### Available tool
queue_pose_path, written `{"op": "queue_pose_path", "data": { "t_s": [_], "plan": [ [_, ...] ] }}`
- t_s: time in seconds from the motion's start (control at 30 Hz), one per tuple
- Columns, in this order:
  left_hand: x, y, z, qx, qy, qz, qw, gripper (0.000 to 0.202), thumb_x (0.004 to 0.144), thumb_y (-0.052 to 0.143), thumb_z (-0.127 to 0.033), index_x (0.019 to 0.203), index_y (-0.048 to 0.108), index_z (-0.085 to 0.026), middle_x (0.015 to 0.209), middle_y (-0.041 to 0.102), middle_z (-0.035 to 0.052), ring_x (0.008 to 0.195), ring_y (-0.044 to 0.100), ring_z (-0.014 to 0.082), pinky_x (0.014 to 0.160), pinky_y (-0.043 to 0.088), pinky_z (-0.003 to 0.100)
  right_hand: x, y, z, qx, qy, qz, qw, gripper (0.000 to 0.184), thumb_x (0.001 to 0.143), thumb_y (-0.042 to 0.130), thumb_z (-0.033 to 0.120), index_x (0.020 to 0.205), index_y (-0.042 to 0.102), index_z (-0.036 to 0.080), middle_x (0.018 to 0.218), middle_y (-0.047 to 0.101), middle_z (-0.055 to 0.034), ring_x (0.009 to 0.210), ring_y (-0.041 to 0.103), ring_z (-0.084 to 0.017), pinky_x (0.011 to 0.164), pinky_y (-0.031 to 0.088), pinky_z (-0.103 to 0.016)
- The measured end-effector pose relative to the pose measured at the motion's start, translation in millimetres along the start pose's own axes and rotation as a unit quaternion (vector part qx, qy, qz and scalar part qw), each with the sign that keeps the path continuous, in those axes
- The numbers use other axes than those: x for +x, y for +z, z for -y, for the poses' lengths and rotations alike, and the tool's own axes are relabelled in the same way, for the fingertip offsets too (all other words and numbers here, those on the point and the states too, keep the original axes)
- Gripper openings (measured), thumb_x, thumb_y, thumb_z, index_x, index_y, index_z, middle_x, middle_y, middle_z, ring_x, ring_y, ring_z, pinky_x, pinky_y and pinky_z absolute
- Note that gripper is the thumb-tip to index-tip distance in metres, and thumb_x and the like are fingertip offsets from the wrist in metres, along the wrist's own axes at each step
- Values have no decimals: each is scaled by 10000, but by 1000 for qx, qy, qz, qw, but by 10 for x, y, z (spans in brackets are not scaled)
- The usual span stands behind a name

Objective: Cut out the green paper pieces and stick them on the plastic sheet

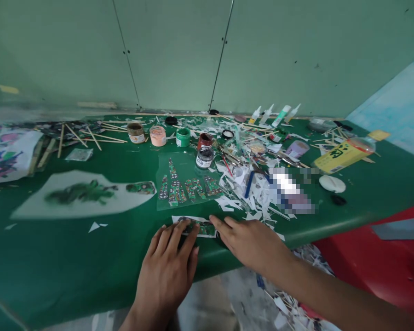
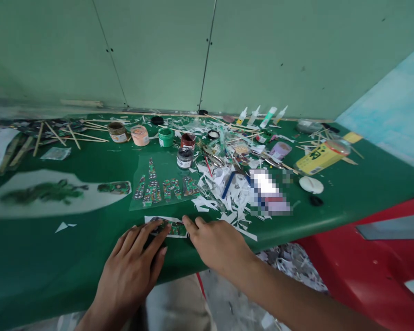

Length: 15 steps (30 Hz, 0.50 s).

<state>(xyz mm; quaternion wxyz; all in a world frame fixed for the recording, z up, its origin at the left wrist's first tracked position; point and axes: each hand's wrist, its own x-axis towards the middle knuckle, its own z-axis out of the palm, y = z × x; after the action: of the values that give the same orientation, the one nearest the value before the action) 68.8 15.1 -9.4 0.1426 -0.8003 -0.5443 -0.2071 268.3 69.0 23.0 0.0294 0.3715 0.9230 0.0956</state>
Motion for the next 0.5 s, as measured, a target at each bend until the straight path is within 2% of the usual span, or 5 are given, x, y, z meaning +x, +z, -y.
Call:
{"op": "queue_pose_path", "data": {
  "t_s": [0.5],
  "plan": [
    [3, -6, 11, -10, 11, 1, 1000, 351, 921, 473, -226, 1253, 587, -214, 1229, 645, 64, 1032, 603, 252, 924, 472, 441, -166, 6, -82, -20, -10, 3, 1000, 530, 807, 483, 69, 1330, 568, 97, 738, 672, -63, 446, 507, -117, 427, 135, -323]
  ]
}}
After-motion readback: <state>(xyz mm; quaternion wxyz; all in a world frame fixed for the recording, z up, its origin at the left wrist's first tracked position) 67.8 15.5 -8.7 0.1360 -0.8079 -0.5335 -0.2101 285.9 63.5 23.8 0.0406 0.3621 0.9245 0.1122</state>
